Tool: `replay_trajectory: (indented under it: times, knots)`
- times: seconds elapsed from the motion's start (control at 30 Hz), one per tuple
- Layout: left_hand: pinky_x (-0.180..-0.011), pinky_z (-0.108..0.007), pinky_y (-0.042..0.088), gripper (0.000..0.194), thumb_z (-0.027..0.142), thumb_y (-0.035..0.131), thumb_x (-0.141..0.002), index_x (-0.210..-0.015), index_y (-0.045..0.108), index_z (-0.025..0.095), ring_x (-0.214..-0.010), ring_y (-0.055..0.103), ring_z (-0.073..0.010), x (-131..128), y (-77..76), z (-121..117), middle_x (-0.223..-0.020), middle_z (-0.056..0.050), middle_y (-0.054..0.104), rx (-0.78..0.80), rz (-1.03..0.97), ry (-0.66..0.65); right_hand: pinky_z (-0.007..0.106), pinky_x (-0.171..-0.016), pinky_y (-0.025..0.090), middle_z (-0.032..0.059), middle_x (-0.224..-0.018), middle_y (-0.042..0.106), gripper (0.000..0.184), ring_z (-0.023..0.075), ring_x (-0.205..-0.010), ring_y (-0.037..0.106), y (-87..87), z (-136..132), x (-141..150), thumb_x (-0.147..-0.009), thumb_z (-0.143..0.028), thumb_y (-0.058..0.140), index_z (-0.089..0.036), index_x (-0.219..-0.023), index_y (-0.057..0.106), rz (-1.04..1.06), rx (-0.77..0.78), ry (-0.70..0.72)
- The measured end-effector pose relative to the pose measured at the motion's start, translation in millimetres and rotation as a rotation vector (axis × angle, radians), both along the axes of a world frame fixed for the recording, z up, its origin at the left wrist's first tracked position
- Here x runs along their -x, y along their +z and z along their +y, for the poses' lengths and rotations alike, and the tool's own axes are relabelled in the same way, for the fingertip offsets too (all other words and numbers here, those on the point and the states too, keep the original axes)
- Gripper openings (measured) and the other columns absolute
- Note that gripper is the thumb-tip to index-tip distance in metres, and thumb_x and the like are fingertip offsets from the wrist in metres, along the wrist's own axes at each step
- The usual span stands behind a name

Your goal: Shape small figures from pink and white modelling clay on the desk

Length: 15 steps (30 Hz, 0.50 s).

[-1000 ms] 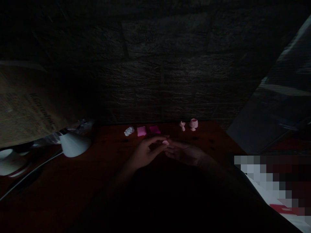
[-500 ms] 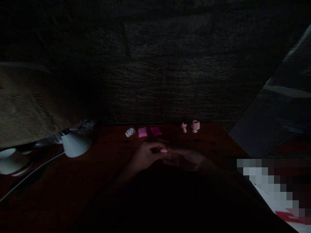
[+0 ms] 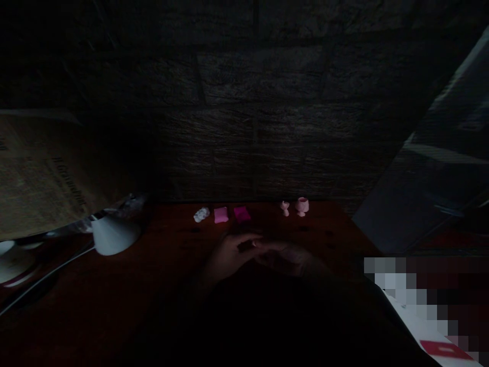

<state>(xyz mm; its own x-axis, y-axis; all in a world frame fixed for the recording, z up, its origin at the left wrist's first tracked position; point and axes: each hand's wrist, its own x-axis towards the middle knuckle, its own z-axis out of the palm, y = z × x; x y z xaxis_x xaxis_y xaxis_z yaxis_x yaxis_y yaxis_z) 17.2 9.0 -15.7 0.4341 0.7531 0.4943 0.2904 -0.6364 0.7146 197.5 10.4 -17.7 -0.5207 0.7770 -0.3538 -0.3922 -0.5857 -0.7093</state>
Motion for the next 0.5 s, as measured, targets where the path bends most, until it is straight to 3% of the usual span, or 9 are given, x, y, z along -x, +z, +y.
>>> replay_trajectory:
  times: [0.1, 0.17, 0.3, 0.43, 0.5]
  knots:
    - [-0.089, -0.034, 0.062, 0.018, 0.023, 0.067, -0.09, -0.105, 0.076, 0.021, -0.096, 0.075, -0.0205, -1.4, -0.7, -1.2, -0.107, -0.006, 0.079, 0.014, -0.008, 0.039, 0.03, -0.091, 0.047, 0.0003, -0.091, 0.075, 0.041, 0.0132, -0.089, 0.066, 1.6, -0.2, -1.8, -0.051, -0.027, 0.098, -0.018, -0.085, 0.077, 0.048, -0.017, 0.026]
    - [-0.09, -0.034, 0.062, 0.02, 0.021, 0.062, -0.093, -0.107, 0.076, 0.022, -0.102, 0.075, -0.021, -1.4, -0.3, -1.8, -0.111, -0.007, 0.078, 0.025, -0.012, 0.043, 0.032, -0.096, 0.046, 0.0013, -0.095, 0.075, 0.042, 0.0141, -0.092, 0.066, 2.3, 1.0, -3.7, -0.051, -0.028, 0.097, -0.017, -0.086, 0.077, 0.079, -0.026, 0.032]
    - [-0.102, -0.038, 0.057, 0.035, 0.021, 0.058, -0.095, -0.129, 0.066, 0.024, -0.12, 0.068, -0.0219, -0.1, -1.8, -1.6, -0.131, -0.009, 0.069, -0.018, 0.001, 0.034, 0.032, -0.093, 0.045, -0.0016, -0.092, 0.075, 0.039, 0.0131, -0.089, 0.065, 3.0, 3.5, -3.7, -0.052, -0.024, 0.097, -0.022, -0.084, 0.076, 0.041, -0.048, -0.006]
    - [-0.107, -0.041, 0.054, 0.055, 0.022, 0.065, -0.092, -0.145, 0.051, 0.024, -0.123, 0.066, -0.0216, -1.8, -5.8, -1.9, -0.137, -0.01, 0.066, -0.101, -0.004, 0.006, 0.031, -0.088, 0.045, -0.0026, -0.088, 0.075, 0.035, 0.0139, -0.084, 0.064, 4.0, 1.5, 2.8, -0.052, -0.028, 0.097, -0.024, -0.078, 0.076, -0.001, -0.083, -0.096]
    - [-0.104, -0.04, 0.056, 0.055, 0.022, 0.071, -0.087, -0.14, 0.055, 0.023, -0.121, 0.067, -0.0223, -4.7, -7.7, -2.2, -0.134, -0.01, 0.068, -0.129, -0.023, 0.067, 0.033, -0.089, 0.046, -0.0022, -0.089, 0.075, 0.035, 0.0153, -0.086, 0.064, 5.1, -1.2, 8.3, -0.053, -0.028, 0.097, -0.024, -0.081, 0.077, 0.013, -0.102, -0.112]
